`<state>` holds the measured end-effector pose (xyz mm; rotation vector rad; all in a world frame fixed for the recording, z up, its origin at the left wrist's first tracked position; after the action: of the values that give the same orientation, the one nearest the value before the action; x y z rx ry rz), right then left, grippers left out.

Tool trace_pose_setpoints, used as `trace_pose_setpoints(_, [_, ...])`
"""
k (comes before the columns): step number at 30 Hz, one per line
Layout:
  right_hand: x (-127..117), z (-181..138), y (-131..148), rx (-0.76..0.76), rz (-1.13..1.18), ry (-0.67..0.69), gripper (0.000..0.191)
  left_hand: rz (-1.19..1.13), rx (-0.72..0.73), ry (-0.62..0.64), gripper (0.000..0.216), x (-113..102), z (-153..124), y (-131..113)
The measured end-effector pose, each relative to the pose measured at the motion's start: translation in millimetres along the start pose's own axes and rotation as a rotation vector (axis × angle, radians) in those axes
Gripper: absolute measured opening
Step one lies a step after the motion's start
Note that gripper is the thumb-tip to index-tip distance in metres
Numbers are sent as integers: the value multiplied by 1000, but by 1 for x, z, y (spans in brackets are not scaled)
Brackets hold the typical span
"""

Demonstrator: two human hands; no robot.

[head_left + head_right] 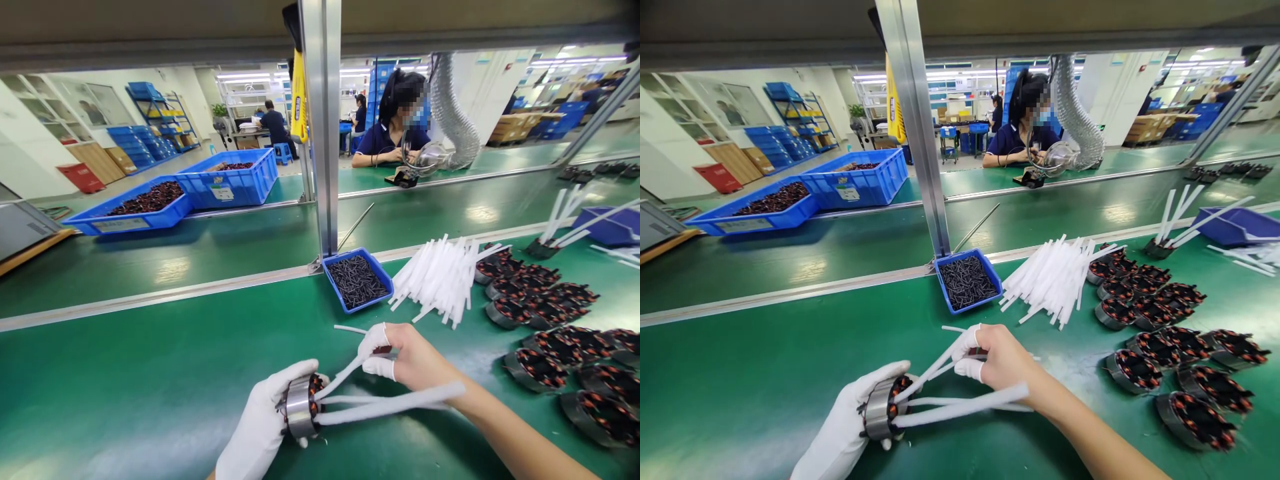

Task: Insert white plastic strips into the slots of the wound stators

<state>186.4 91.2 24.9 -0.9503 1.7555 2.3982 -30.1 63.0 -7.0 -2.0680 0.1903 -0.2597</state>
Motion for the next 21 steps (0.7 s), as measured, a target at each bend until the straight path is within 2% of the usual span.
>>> trace_pose_setpoints(5, [8,2,7,-41,82,33,7,-173,-35,107,46,11,-2,-6])
trace_pose_setpoints(9, [26,6,7,-48,135,8,13,-305,-83,155,59,21,-8,-12])
trace_pose_setpoints(13, [45,8,5,-34,189,-57,14,-254,-88,122,61,24,-6,-10])
trace_pose_setpoints(18, [55,7,1,55,317,-13,10,-129,-40,121,54,18,10,5])
trace_pose_setpoints(21, [54,4,-6,123,203,-14,7,-105,-12,141,47,14,13,10])
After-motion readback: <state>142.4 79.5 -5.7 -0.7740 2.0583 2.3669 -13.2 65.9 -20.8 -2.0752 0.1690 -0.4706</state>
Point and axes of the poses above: each hand's wrist, its own z-axis towards the middle knuckle, its own x-axis out of the palm, y = z × x, the point moved 3 cm from there along z, towards the middle knuckle, and after that the axes turned 6 degrees about -x, right-handed, at the moved point
